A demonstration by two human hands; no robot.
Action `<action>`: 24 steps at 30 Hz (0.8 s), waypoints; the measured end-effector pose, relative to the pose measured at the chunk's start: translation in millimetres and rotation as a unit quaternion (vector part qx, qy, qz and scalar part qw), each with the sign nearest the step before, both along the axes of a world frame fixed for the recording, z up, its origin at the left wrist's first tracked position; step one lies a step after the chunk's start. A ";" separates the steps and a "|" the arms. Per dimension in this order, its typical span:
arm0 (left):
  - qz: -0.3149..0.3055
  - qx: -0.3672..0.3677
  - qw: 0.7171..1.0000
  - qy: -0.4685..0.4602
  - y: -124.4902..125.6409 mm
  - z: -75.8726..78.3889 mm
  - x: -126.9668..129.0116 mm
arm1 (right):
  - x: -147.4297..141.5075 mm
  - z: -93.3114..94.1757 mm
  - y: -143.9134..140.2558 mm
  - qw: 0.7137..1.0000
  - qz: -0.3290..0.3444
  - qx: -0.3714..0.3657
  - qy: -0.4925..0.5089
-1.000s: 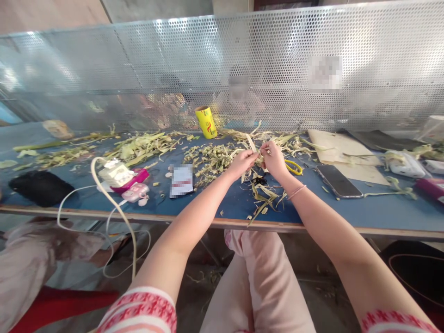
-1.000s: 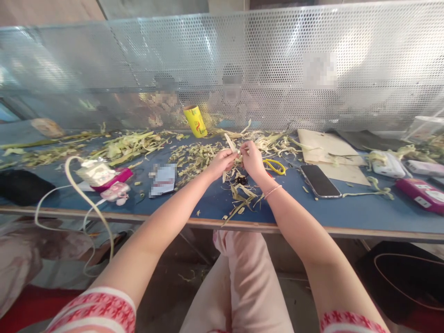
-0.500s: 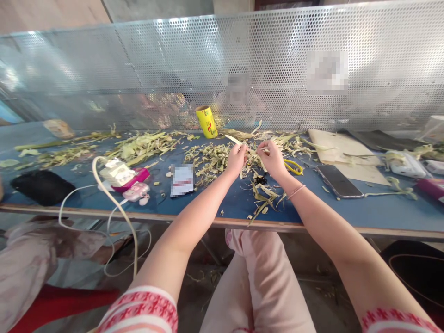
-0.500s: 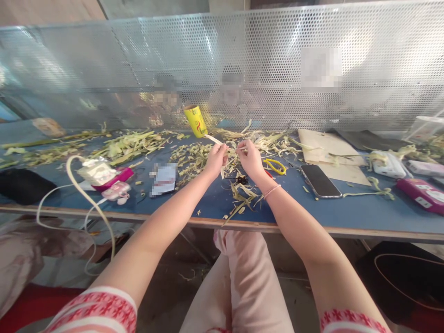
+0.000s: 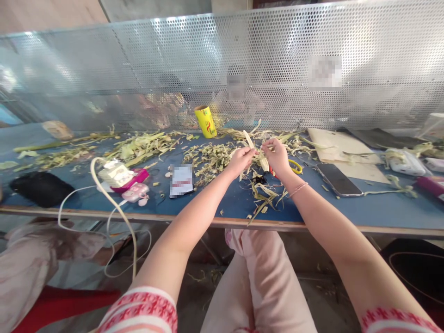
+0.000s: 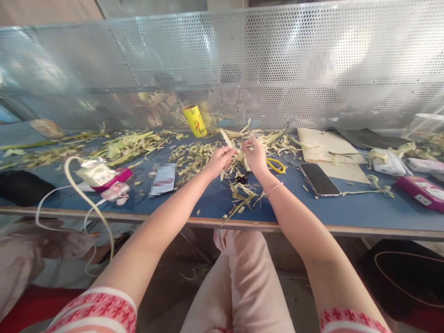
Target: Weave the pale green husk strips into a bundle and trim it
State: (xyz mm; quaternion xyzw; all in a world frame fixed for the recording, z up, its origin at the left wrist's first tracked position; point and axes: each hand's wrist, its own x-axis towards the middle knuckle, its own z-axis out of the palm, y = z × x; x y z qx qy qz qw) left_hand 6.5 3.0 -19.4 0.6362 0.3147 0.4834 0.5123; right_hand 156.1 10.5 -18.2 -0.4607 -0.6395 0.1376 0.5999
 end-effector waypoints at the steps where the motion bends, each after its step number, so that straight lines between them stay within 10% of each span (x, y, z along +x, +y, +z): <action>1: -0.003 0.003 1.000 0.006 0.7 -0.8 0.0 | 0.3 -1.1 1.0 1.000 -0.001 0.000 0.006; 10: -0.037 0.035 0.998 0.047 -0.3 -3.8 2.1 | 5.1 -5.3 7.5 0.998 -0.029 0.013 0.058; 24: 0.080 0.049 0.994 0.060 2.2 -1.2 3.3 | -8.3 -4.7 -5.6 0.987 0.139 -0.085 -0.006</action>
